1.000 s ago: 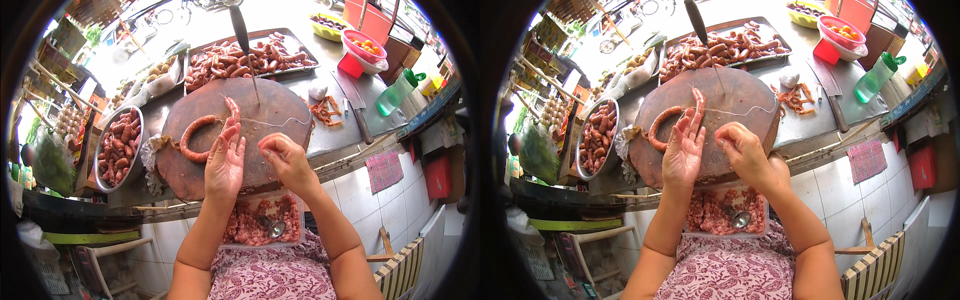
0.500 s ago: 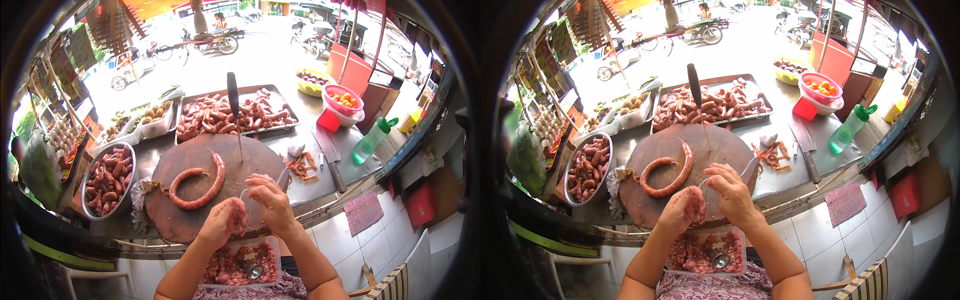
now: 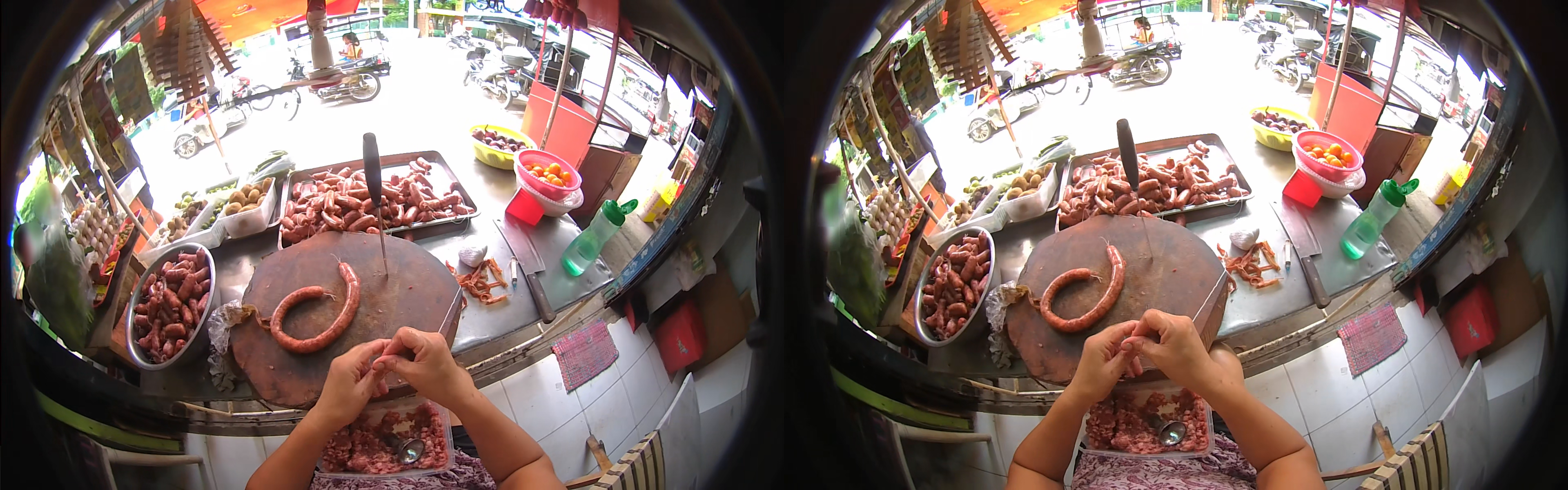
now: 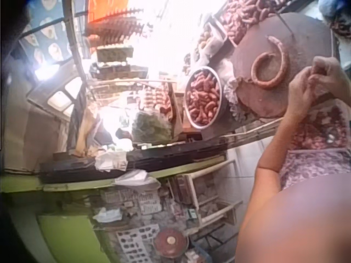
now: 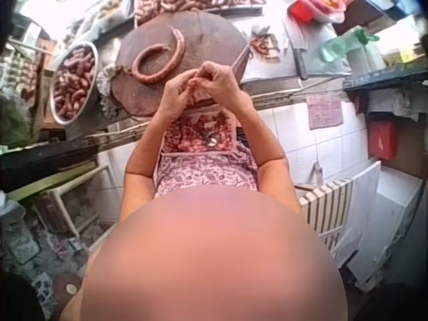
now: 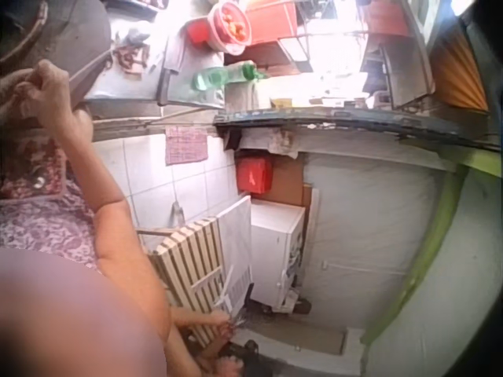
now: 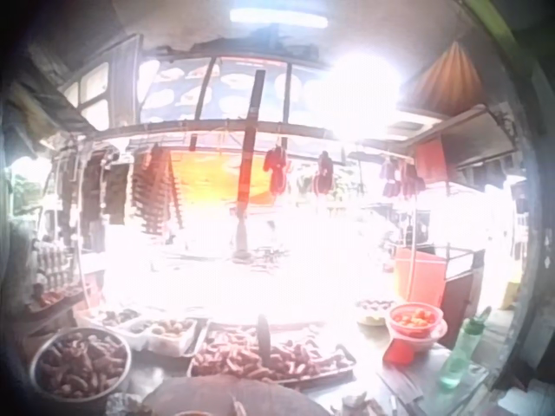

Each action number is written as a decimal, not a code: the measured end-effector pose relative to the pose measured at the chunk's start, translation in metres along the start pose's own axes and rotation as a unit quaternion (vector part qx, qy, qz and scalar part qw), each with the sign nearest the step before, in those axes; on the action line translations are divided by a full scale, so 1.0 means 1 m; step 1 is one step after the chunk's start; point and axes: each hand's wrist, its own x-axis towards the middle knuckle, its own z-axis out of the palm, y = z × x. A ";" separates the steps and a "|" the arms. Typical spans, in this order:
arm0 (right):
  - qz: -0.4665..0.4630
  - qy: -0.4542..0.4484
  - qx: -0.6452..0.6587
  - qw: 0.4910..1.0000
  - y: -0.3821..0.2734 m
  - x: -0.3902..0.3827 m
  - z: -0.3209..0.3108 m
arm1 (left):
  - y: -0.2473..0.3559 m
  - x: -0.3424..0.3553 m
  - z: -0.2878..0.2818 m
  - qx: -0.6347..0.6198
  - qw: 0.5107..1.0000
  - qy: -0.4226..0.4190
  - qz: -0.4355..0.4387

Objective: The person fills sausage casings with ground meat using a metal funnel, ties off sections with string, and places the finished links on a tray. The person also handles a plastic bag and adjusts the casing during stuffing.

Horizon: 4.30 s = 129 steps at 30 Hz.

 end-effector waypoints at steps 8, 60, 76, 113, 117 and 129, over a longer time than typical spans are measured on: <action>0.125 0.021 0.166 0.978 -0.009 -0.006 0.003 | 0.010 0.005 0.014 0.174 0.955 0.105 0.217; -0.008 0.035 -0.012 0.999 0.061 -0.001 0.005 | -0.002 0.103 -0.060 -0.009 0.999 -0.045 -0.026; -0.172 0.134 -0.025 0.976 0.039 0.030 0.018 | 0.020 0.042 -0.043 -0.192 0.961 -0.123 -0.157; 0.108 -0.052 0.422 0.898 0.033 -0.014 -0.006 | 0.035 -0.031 -0.046 0.173 0.983 -0.033 0.059; 0.071 -0.130 0.448 0.882 0.028 -0.003 -0.001 | 0.020 -0.034 -0.055 0.034 0.997 -0.067 0.004; 0.002 -0.157 0.169 0.973 -0.025 0.014 0.011 | 0.015 -0.014 -0.062 -0.082 0.969 -0.226 -0.055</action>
